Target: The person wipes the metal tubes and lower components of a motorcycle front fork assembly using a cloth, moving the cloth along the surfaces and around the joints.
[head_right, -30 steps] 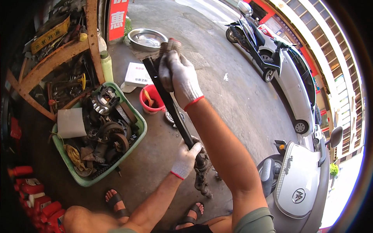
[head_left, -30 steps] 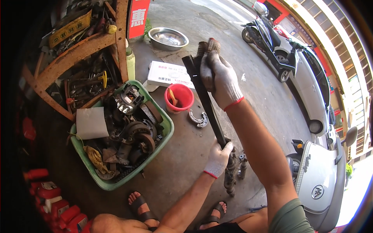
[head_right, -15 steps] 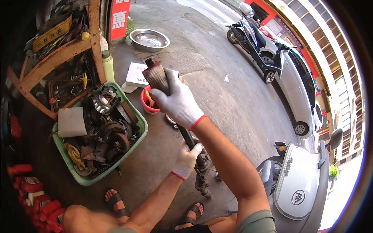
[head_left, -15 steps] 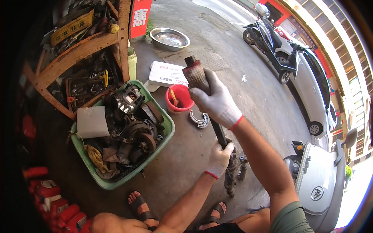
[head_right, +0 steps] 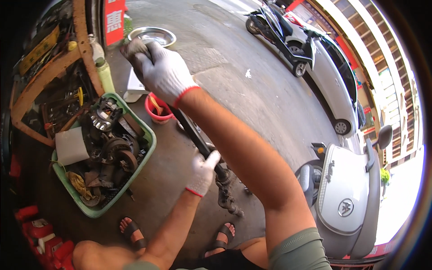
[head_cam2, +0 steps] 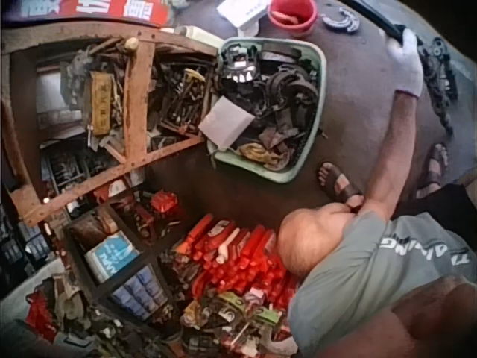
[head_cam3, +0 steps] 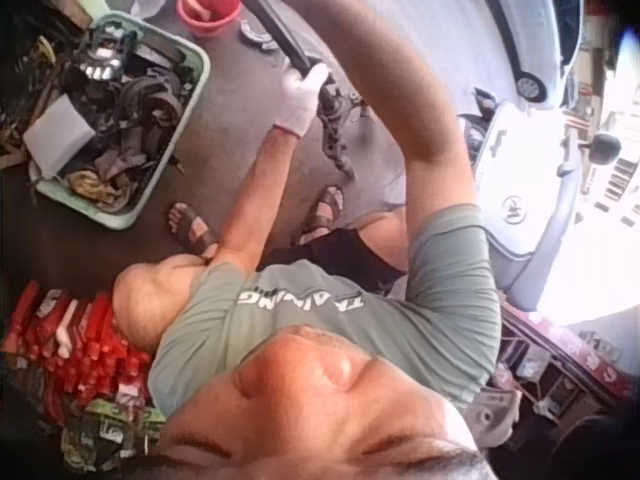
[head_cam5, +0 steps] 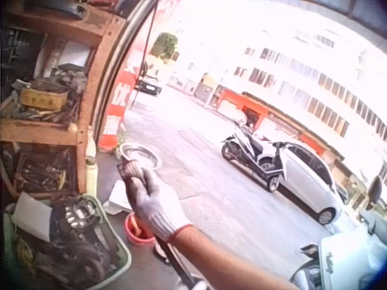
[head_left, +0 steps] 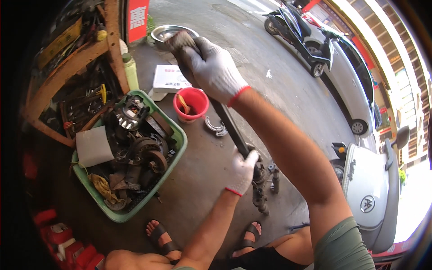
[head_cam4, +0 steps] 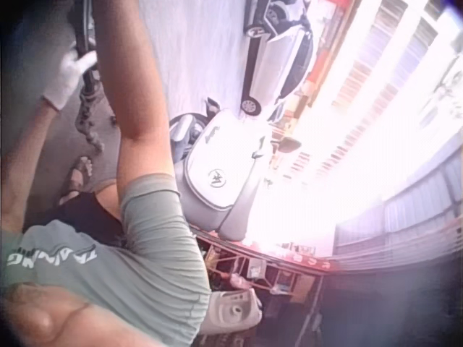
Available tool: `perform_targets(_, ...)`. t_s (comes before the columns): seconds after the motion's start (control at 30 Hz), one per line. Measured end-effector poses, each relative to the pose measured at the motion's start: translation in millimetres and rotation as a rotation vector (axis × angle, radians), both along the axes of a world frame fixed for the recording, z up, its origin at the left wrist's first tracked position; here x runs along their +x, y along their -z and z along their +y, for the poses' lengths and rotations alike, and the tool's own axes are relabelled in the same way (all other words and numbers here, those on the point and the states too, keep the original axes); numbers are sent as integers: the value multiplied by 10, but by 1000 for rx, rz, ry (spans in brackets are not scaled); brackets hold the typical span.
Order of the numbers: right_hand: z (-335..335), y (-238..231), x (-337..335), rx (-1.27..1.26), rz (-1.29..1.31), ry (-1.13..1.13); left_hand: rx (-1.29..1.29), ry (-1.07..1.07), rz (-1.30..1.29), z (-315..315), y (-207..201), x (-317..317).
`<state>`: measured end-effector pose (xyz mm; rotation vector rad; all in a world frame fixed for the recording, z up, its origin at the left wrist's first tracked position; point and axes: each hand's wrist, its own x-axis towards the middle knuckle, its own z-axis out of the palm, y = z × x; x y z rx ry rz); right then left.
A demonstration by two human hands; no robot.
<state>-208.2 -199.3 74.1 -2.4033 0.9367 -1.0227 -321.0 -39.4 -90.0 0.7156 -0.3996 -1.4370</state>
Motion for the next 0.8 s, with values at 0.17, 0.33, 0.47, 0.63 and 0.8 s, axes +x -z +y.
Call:
perform_targets(0.17, -288, -13, -373, 766, -354, 73, 37, 111, -6, 8, -120, 149)
perform_targets(0.33, 5, -7, -1172, 710, -452, 108, 0, 78, -11, -50, 8, 255)
perform_targets(0.47, 454, 128, -1892, 716, -383, 246, 30, 86, -37, -59, 84, 317)
perform_targets(0.63, 982, 310, -2560, 845, -343, 394, 40, 34, -2, -136, 114, 391)
perform_targets(0.8, 1230, 644, -2917, 927, -389, 422, 76, 5, 25, -226, 171, 441)
